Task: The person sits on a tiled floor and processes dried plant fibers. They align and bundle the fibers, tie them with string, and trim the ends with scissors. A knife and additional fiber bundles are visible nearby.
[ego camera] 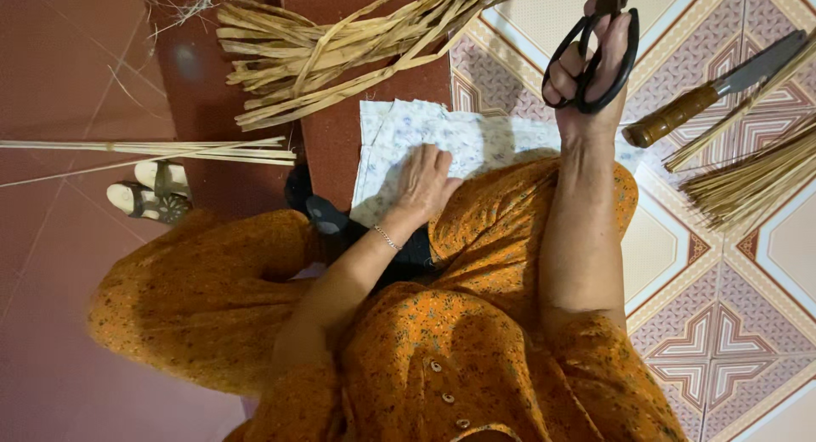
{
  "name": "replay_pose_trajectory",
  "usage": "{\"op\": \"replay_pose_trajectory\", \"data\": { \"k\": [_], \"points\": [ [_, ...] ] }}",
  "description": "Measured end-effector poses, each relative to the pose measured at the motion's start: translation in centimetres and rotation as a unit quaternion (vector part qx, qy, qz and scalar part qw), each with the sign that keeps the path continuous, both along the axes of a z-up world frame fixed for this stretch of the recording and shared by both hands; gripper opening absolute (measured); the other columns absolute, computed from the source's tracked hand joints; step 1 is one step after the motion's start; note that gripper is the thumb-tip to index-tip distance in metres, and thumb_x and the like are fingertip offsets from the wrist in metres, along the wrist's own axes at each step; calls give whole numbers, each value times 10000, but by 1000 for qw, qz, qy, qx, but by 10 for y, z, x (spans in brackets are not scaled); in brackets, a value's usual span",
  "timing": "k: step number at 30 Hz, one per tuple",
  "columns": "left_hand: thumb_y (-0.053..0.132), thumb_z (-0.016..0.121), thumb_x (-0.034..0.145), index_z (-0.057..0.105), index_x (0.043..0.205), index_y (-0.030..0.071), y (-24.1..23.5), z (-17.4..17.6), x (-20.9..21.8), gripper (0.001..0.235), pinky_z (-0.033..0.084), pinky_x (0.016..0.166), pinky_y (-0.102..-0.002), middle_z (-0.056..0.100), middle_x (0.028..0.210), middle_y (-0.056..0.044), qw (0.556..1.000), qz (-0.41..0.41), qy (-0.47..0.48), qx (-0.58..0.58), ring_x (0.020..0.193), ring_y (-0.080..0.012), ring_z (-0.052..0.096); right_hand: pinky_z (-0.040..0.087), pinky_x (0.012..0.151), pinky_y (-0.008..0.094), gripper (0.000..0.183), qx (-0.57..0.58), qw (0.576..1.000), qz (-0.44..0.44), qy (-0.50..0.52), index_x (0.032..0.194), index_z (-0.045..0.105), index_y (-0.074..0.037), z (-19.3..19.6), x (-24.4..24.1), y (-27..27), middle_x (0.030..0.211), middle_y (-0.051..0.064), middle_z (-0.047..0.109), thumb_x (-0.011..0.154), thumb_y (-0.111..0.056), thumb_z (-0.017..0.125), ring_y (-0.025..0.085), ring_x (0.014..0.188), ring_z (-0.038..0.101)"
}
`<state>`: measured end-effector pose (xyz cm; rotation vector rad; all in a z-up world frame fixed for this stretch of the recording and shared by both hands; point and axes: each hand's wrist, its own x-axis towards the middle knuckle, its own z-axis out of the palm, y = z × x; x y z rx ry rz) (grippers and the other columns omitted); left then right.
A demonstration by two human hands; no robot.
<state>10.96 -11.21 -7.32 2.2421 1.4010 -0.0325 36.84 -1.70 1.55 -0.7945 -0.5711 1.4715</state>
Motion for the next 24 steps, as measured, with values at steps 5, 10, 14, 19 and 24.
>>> {"op": "replay_pose_trajectory", "data": {
  "k": [5,10,14,19,24],
  "points": [
    [-12,625,887,633,1048,-27,-1,-48,-28,161,601,878,-310,650,1092,-227,965,-57,-57,250,1034,-272,656,211,486,277,545,3,1000,-2,17,1372,556,-189,-4,3,1,625,-65,260,1065,-639,576,93,485,245],
    [92,601,910,610,1071,-36,46,-29,-129,205,535,687,-348,624,991,-182,972,77,125,183,835,-234,621,215,492,289,546,-3,999,-34,22,1347,598,-185,-6,7,1,633,-54,274,1054,-645,598,100,497,252],
    [298,581,884,522,1280,-49,77,54,-236,531,448,941,-361,541,1260,-168,861,300,290,293,1134,-247,523,209,484,285,487,-8,998,-45,43,1273,598,-188,-6,10,3,643,-41,286,1064,-628,603,107,498,258],
    [352,602,987,346,1511,-111,51,81,-180,745,226,1206,-490,320,1567,-269,894,193,170,366,1463,-390,284,201,474,277,463,2,999,-15,33,1267,603,-201,-2,1,11,615,-59,273,1086,-626,582,98,488,255],
    [137,704,830,554,1343,151,10,28,-4,534,194,1258,-570,450,1482,-103,993,78,-60,62,1417,-295,412,209,483,270,464,-26,1000,10,7,1327,598,-225,2,2,3,651,-43,308,1093,-623,555,105,502,279]
  ]
}}
